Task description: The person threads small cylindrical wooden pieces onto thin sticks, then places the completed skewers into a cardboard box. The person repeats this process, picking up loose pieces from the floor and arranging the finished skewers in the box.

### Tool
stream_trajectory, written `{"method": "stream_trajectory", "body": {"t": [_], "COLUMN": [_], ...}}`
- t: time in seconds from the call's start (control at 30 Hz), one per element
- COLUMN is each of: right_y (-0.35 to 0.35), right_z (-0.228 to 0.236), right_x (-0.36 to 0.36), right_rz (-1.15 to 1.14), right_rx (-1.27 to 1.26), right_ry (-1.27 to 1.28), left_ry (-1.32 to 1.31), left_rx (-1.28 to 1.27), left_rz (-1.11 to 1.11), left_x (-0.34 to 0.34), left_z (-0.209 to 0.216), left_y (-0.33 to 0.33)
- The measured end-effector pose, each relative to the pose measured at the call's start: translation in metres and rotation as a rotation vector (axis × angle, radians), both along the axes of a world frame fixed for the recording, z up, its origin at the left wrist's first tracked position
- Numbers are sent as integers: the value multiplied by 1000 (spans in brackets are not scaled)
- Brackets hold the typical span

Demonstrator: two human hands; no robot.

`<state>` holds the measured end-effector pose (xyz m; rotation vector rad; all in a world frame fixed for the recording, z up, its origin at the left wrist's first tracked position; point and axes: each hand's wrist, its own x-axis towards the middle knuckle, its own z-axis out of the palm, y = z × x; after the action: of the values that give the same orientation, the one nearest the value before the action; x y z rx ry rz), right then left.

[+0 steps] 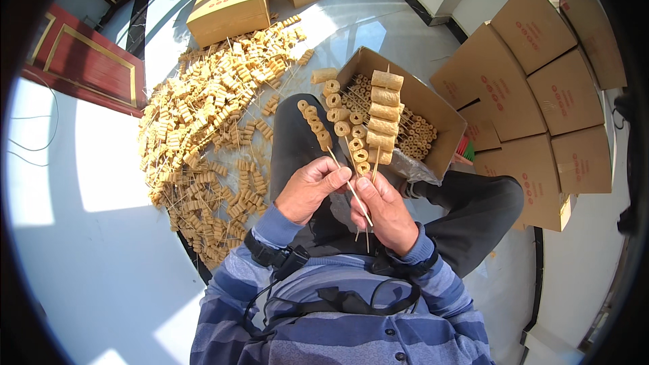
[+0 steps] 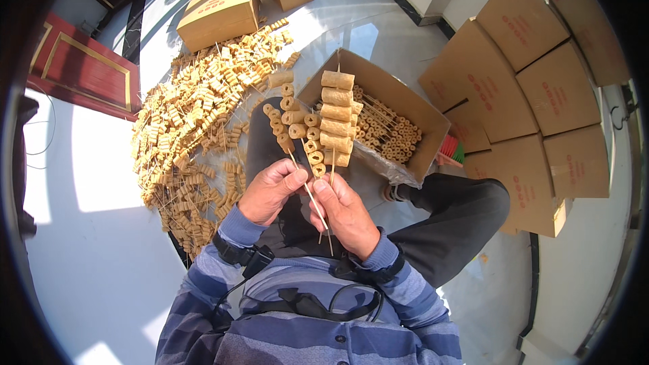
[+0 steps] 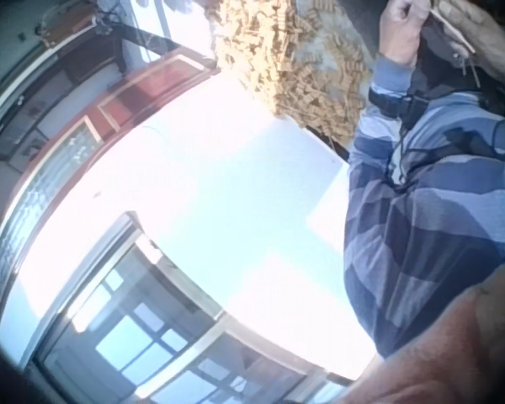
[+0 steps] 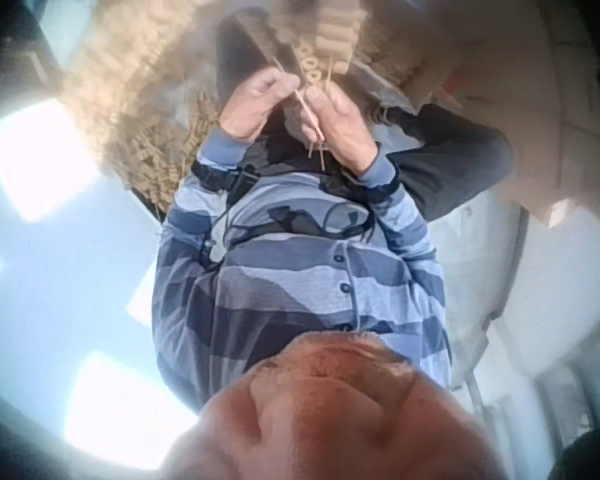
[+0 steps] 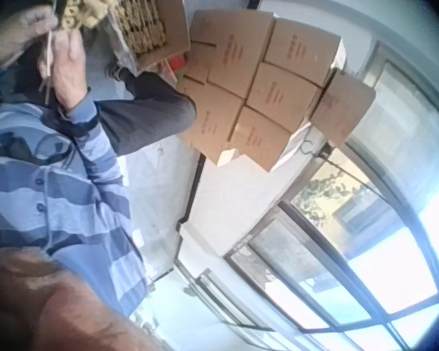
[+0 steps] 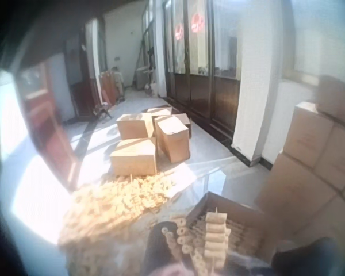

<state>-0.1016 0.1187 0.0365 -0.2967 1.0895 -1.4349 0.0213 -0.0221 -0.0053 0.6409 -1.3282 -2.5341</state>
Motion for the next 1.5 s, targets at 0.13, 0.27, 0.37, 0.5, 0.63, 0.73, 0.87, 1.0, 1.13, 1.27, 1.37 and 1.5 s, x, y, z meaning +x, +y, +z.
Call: {"method": "stream_trajectory", "body": {"t": [0.13, 0.27, 0.37, 0.5, 0.63, 0.73, 0.87, 1.0, 1.13, 1.27, 1.37, 1.5], "right_y": [13, 19, 20, 22, 21, 21, 22, 23, 21, 20, 20, 20], "right_z": [-2, -3, -2, -1, -3, -4, -2, 0, 0, -4, -4, -2], "right_x": [-4, -6, -6, -9, -8, -7, -8, -8, -9, -6, -5, -4], "right_rz": [89, 38, 60, 93, -3, -37, 50, 114, 145, 138, 137, 154], "right_rx": [-68, -72, 55, -34, -64, -57, -59, -70, -57, -61, -64, -20], "right_ry": [-4, -65, 22, 28, -104, -71, -72, -55, -35, -40, -70, -64], "left_ry": [12, 52, -24, -34, 55, 220, 423, 441, 540, 500, 523, 576], "left_rx": [-15, 19, -147, 94, -145, 37, 265, 283, 263, 278, 271, 311], "left_rz": [18, 77, 155, 56, 52, 70, 275, 328, 191, 195, 167, 168], "left_x": [-4, -6, -12, -13, -14, -7, -13, -21, -26, -21, -21, -27], "left_z": [15, 26, 27, 26, 24, 31, 38, 33, 20, 13, 10, 10], "left_y": [9, 19, 25, 29, 28, 8, -41, -63, -64, -63, -61, -61]}}
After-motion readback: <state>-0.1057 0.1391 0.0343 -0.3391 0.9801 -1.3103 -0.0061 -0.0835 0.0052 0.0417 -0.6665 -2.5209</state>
